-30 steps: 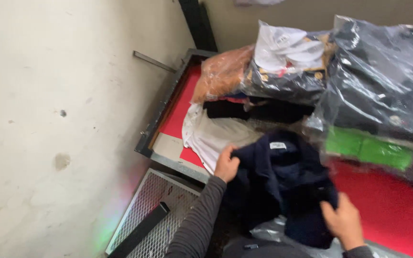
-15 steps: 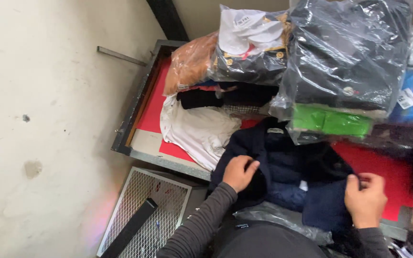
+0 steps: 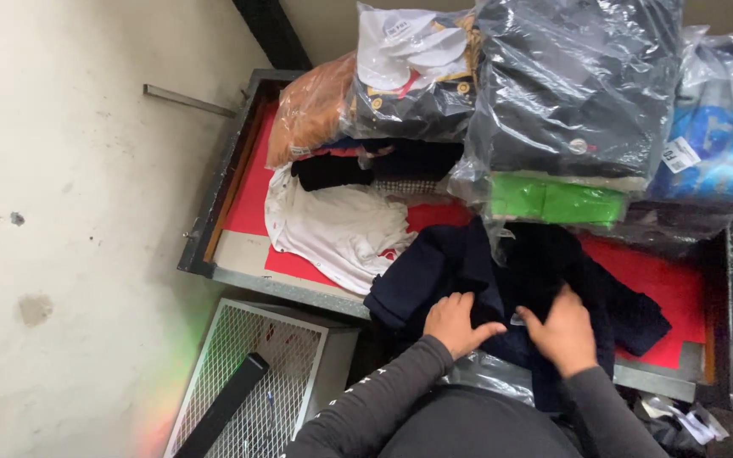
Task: The person folds several garments on a red work surface and places them into clear plastic bags. They fold a light blue patterned shirt, a dark blue polo shirt, an orange t-shirt, and a dark blue jacket, buttoning the jacket before folding and bagging it. The packaged items are stacked on the table.
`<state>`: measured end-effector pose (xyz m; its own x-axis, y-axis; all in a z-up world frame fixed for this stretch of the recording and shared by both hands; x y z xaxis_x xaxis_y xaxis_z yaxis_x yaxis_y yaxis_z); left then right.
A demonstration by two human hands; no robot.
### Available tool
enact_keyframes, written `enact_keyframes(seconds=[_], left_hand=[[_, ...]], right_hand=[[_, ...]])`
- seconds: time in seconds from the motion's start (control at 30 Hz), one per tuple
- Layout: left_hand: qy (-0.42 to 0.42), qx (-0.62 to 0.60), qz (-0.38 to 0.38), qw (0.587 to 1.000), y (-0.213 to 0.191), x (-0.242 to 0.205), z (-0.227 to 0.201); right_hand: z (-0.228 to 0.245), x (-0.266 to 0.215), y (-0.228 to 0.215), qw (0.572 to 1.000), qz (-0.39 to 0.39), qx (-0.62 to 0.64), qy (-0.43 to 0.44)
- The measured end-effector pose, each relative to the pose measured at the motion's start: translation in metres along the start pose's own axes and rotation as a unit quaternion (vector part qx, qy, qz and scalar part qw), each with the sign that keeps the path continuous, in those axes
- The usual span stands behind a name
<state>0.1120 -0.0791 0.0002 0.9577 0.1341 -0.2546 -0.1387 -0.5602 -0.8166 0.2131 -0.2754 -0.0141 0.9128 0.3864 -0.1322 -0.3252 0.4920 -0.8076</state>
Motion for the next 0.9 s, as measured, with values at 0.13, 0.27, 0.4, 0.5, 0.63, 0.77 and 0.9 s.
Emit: enact_keyframes(seconds=[0.13,0.27,0.4,0.5,0.63,0.77,0.9], left_hand=[[-0.071,-0.094,0.044,0.992,0.060,0.045,0.032],[-0.055,-0.335,-0.015,0.940,-0.001,0.033,-0.014],[-0.007,-0.266,0.074,0.961,-0.020,0.024,-0.019],[0.091,-0.205,0.053,0.973,-0.003,0.026,-0.001],[0.069,-0.088,0.052,0.992,0.008,0.022,0.010],[0.031,0.014,0.006,0.999,0.021,0.028,0.022],[-0.025,0.015,-0.003,1.000,0.039,0.037,0.054]], right_hand=[[-0.037,0.018,0.036,0.990,0.024,-0.137,0.025],[-0.008,0.012,-0.002,0.986,0.072,0.117,0.089],[-0.012,0.006,0.003,0.979,0.069,0.151,0.117],[-0.008,0.001,0.014,0.977,0.115,0.141,0.112],[0.041,-0.005,-0.008,0.990,0.101,0.078,0.061],[-0.009,0.028,0.005,0.994,0.009,0.067,0.088],[-0.032,0.032,0.015,0.989,0.037,0.064,0.131]])
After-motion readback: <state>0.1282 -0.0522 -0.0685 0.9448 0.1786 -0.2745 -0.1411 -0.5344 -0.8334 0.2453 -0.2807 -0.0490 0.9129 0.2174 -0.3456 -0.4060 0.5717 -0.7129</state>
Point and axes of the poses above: each hand's wrist, its own x-axis towards the middle knuckle, its own y-axis out of the palm, z = x × y, the point moved 5 cm from there along x, towards the middle knuckle, and after that the axes turned 7 degrees about z, right-handed, at the moved point
